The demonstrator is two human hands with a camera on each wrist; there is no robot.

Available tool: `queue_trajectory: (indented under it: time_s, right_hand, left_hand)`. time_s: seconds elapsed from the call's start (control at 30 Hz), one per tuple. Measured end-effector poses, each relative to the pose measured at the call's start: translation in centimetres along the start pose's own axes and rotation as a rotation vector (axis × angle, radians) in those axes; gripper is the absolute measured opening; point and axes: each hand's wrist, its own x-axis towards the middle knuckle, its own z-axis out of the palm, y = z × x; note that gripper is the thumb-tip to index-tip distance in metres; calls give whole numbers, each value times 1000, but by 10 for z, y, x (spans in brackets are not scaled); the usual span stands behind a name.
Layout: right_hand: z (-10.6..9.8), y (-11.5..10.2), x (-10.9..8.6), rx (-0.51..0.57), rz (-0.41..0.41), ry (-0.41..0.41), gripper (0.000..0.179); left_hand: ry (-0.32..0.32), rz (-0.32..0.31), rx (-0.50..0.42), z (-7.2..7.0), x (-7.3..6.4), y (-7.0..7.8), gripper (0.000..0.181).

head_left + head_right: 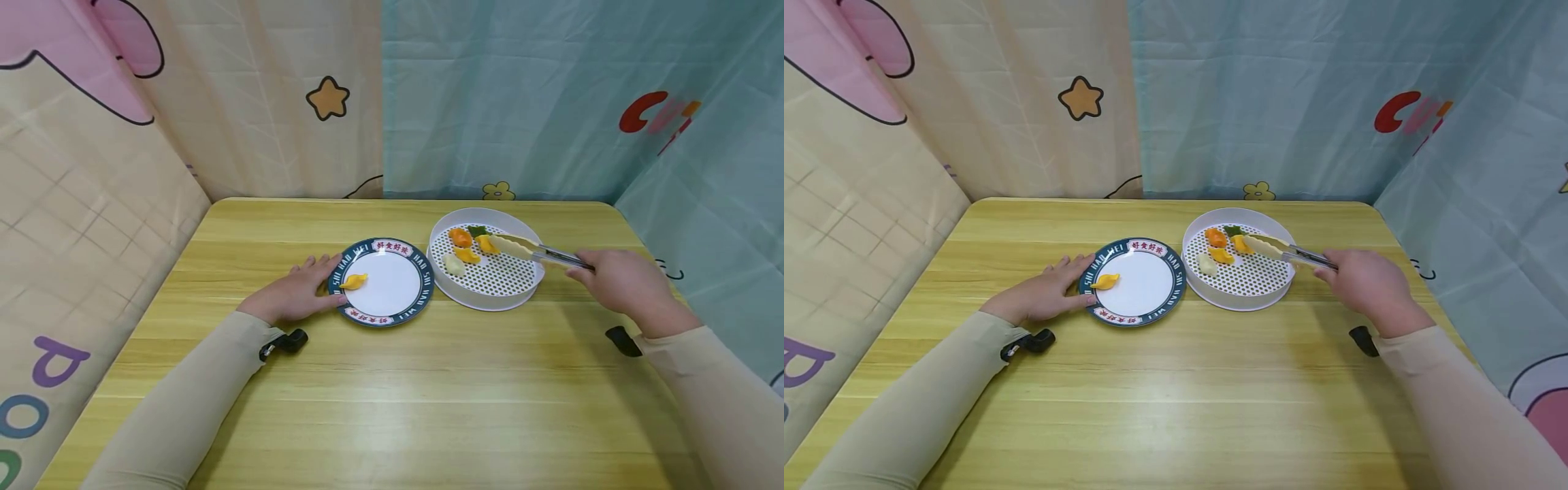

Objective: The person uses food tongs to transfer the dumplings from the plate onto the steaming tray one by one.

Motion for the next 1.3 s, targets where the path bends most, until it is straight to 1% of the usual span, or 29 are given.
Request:
queue_trajectory:
  time_s: [0.27,0.43,0.53,0.6,0.73,0.8,0.9,0.93,1.07,1.3]
  right_hand:
    - [-1,2,4,-32,-39,-7,29]
    - [-2,2,4,-30,-36,-23,28]
    - [-3,2,4,-34,-21,-34,25]
    - [-4,1,4,-36,-2,-45,31]
    - [-7,1,3,-36,19,-43,50]
    - [-8,-1,3,-29,14,-33,53]
    - [-12,-8,4,-6,1,-19,50]
    - [-13,-12,4,0,-2,-18,47]
    - [-19,-31,6,26,-23,-15,42]
    - [-22,-69,12,42,-125,29,50]
  left_hand:
    - [-6,-13,-11,-1,-1,1,103]
    - [-6,-11,-4,0,-1,0,105]
    - [-6,-9,-2,0,-1,0,105]
    - [-6,-13,-6,0,-1,1,105]
    - [-3,-12,-6,-1,-2,1,105]
    - [-1,-13,-4,-1,-2,1,105]
    - [2,-13,-2,-1,-2,2,105]
    - [3,-12,-2,-1,-3,2,105]
    - [4,-9,-5,-1,-3,2,105]
    - [3,-11,1,-1,-2,3,104]
